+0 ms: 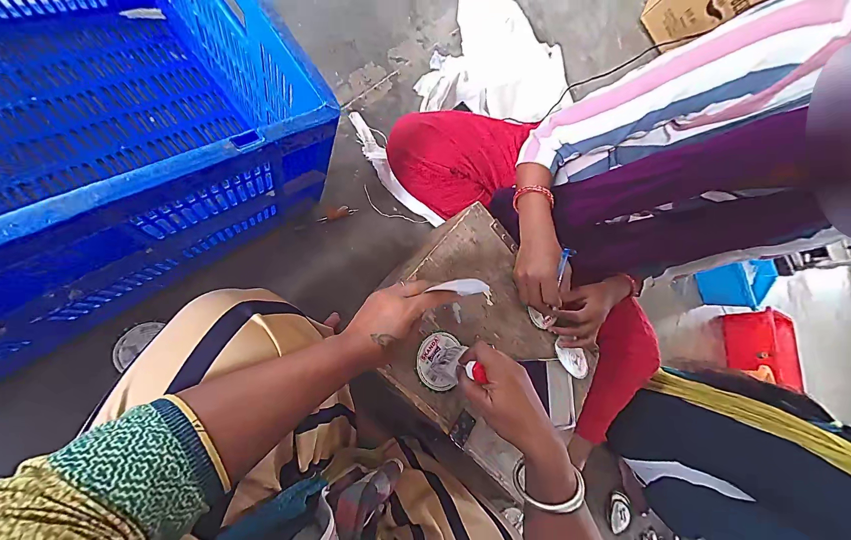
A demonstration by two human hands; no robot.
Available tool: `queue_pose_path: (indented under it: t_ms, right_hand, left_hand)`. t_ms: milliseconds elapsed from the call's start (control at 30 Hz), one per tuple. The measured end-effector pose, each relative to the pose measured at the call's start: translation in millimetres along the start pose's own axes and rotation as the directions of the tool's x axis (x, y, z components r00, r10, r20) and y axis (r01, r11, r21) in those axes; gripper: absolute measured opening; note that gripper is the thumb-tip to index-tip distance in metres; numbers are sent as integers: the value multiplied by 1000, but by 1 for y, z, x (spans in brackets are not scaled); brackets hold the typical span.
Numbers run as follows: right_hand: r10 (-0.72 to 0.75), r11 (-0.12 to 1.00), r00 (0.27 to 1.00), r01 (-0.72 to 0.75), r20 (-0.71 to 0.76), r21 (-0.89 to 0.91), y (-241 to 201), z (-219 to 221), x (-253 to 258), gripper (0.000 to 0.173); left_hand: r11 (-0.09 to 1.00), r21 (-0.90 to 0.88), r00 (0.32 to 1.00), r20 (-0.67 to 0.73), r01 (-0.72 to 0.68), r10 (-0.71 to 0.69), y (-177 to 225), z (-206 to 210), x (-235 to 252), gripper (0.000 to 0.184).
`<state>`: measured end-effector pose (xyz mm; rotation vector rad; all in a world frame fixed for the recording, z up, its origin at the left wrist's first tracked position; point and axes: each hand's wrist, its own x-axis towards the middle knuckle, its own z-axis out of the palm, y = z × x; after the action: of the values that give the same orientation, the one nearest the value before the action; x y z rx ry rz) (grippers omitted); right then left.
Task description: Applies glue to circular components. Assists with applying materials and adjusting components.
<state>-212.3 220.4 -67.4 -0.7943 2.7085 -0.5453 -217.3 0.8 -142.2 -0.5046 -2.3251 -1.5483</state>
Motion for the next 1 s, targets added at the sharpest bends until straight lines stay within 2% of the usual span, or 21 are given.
queue_pose_path:
  t_ms: [67, 133, 200, 267, 333, 400, 433, 500, 600, 733, 800, 900, 1000]
  right_hand:
    - [28, 998, 984, -17, -178, 61, 5, -10, -13, 26]
    - [59, 997, 935, -36, -350, 73, 9, -26, -29, 27]
    - [104, 993, 883, -65, -459, 100, 12, -40, -46, 25]
    - [153, 986, 843, -97, -515, 133, 16, -46, -61, 25]
    - [232, 971, 811, -157, -537, 181, 19, -41, -77, 24]
    - [342, 938, 768, -247, -542, 243, 23, -32, -93, 24]
    - [405, 914, 730, -305, -550, 269, 25, -28, -101, 25]
    - [533, 844, 631, -444, -563, 302, 31, -24, -116, 28]
    - [687, 690, 429, -637, -586, 343, 39, -15, -135, 37]
    - [805, 518, 255, -743, -535, 425, 46, 18, -142, 48]
    - [828, 470, 218, -773, -517, 426, 39, 31, -138, 47]
    - [841, 449, 226, -799, -492, 400, 28, 45, -136, 49]
    - [894, 376, 212, -835, -396, 402, 26, 57, -138, 56]
  left_hand:
    - [996, 44, 997, 18, -81, 81, -1, 4, -4, 37]
    - [965, 158, 978, 20, -208, 207, -4, 13, -11, 34]
    - [938, 210, 959, 126, -275, 252, 1, 18, -17, 34]
    - [940, 191, 926, 311, -283, 216, 9, 20, -19, 36]
    - [953, 176, 863, 486, -247, 134, 13, 21, -22, 28]
    - [963, 182, 820, 569, -199, 62, 16, 21, -24, 49]
    - [961, 194, 813, 580, -195, 48, 16, 21, -24, 53]
    - [951, 221, 821, 568, -216, 55, 16, 22, -25, 48]
    - [918, 269, 862, 490, -293, 131, 14, 26, -29, 30]
    - [883, 279, 889, 375, -378, 262, 4, 30, -30, 22]
    - [874, 279, 894, 331, -397, 301, 2, 31, -32, 22]
    - [843, 309, 893, 246, -441, 377, -1, 32, -30, 22]
    - [831, 309, 879, 277, -463, 387, -2, 27, -28, 14]
